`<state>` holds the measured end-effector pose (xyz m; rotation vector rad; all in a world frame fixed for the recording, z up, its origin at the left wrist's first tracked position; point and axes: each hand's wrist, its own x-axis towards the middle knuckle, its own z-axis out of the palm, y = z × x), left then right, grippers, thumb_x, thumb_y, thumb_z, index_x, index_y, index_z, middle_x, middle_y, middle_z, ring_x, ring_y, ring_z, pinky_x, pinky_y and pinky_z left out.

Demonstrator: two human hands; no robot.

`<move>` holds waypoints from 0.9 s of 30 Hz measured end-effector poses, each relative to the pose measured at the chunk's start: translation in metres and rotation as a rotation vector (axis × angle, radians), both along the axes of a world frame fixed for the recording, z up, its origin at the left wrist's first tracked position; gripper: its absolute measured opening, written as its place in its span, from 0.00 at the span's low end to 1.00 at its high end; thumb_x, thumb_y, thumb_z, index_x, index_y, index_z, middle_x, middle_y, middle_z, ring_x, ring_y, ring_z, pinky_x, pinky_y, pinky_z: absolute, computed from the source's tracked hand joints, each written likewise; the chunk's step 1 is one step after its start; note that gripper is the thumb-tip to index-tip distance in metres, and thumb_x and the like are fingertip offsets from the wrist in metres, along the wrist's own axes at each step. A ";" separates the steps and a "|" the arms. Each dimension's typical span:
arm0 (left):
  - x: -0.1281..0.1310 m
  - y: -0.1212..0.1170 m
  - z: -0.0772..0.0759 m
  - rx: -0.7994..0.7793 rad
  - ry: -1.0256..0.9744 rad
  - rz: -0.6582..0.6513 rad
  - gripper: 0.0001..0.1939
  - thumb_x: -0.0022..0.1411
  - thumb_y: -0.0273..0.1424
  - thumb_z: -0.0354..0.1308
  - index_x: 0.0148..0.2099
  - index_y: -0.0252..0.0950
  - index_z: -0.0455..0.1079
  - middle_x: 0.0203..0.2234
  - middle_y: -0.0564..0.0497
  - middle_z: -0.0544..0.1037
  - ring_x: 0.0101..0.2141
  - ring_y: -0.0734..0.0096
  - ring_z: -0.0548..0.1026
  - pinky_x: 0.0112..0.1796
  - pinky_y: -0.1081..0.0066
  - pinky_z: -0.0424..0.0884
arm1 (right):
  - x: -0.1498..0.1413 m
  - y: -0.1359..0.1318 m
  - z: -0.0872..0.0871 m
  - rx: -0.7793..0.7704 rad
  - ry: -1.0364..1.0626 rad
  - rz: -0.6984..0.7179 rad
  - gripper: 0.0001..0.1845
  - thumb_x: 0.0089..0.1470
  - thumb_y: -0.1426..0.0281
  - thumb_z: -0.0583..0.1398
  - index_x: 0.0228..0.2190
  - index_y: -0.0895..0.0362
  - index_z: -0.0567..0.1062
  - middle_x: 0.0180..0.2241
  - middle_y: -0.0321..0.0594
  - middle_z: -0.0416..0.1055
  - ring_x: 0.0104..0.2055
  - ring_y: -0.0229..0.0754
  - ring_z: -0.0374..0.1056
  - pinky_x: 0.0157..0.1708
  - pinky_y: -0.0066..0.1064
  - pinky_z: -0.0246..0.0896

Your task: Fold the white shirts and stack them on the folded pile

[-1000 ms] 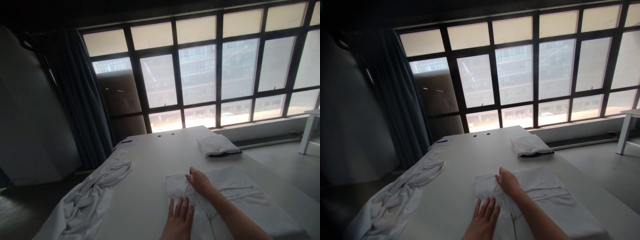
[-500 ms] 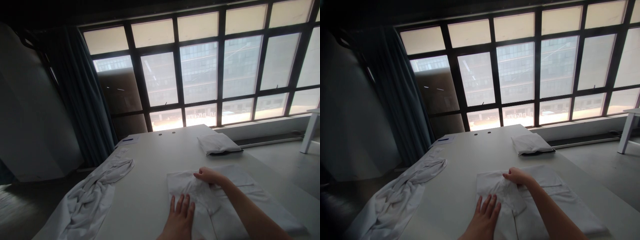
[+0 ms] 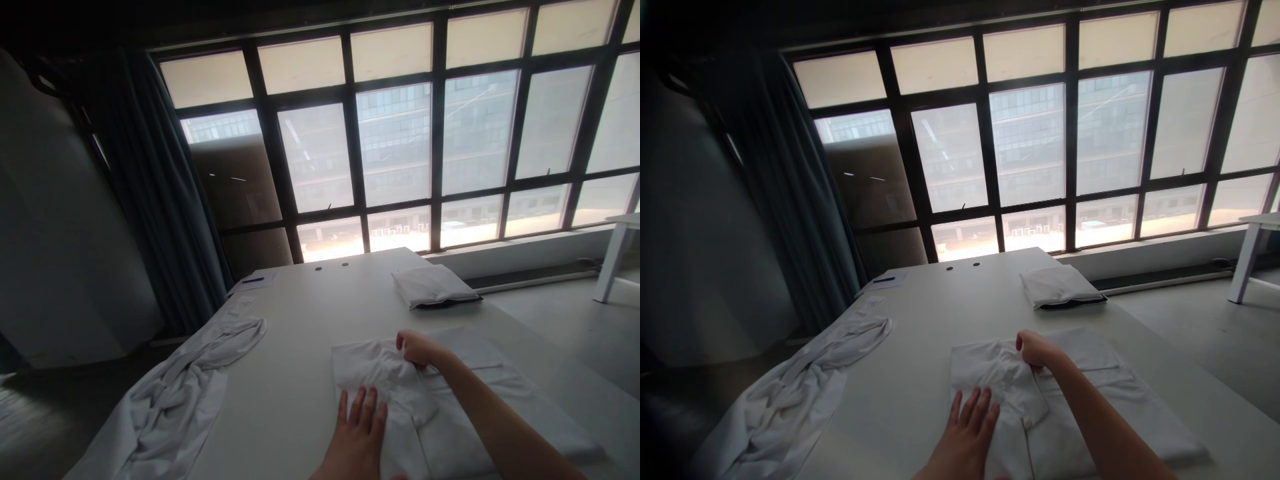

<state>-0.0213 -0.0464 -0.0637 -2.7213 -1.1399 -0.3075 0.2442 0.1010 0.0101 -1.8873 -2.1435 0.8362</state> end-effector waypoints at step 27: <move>-0.003 -0.004 -0.005 -0.075 -0.077 0.066 0.50 0.58 0.65 0.53 0.71 0.39 0.51 0.69 0.36 0.56 0.68 0.39 0.52 0.63 0.43 0.56 | -0.007 -0.082 -0.067 0.469 -0.105 0.288 0.40 0.66 0.46 0.45 0.69 0.55 0.52 0.71 0.45 0.45 0.73 0.54 0.40 0.70 0.52 0.34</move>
